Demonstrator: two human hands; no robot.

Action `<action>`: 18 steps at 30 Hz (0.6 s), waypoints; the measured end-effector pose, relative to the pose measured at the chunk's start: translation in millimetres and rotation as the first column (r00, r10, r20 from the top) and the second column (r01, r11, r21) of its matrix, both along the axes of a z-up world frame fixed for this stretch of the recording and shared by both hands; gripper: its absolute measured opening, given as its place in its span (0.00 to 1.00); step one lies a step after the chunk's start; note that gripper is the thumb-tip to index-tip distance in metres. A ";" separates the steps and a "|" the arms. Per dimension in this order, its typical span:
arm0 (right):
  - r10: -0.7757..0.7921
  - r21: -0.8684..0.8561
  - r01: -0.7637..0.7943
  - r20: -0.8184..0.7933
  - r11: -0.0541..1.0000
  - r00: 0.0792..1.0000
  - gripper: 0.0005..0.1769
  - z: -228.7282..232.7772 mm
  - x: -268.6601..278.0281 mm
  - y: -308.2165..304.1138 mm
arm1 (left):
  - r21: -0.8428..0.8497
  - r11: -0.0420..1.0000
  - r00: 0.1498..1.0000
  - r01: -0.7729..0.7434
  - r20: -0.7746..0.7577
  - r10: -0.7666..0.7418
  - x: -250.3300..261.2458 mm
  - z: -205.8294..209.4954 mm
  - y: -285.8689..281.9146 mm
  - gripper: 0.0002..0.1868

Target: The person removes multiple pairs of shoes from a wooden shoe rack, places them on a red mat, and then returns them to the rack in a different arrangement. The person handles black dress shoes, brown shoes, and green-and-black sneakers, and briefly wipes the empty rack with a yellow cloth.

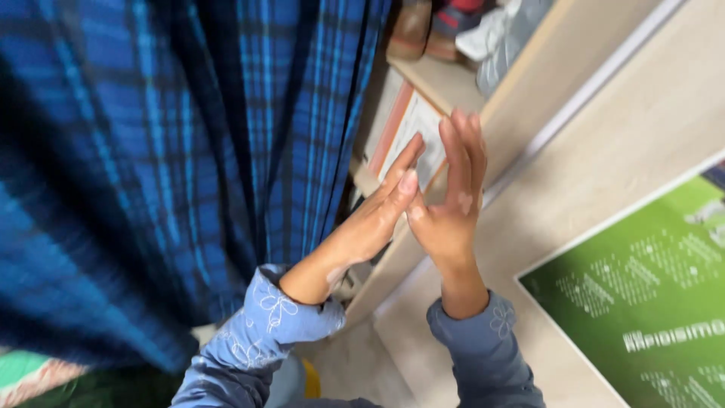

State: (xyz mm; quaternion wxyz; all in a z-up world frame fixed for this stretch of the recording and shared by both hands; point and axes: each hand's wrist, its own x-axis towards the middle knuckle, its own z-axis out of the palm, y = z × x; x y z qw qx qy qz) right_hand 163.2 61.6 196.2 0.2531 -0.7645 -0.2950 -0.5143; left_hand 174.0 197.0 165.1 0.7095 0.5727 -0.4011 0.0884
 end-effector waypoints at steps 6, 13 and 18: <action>-0.012 0.008 0.011 0.185 1.000 0.983 0.33 120.3 87.8 31.8 | -0.049 0.996 0.978 0.080 0.198 -0.069 97.8 115.2 19.5 0.45; -0.098 0.148 0.073 0.171 0.986 0.980 0.32 271.7 155.2 38.2 | -0.036 0.992 0.968 0.118 0.225 -0.107 178.2 261.3 21.3 0.45; -0.175 0.120 0.149 0.245 0.981 0.954 0.34 377.1 219.9 14.8 | -0.062 0.977 0.964 0.206 0.183 -0.191 205.7 343.2 17.3 0.50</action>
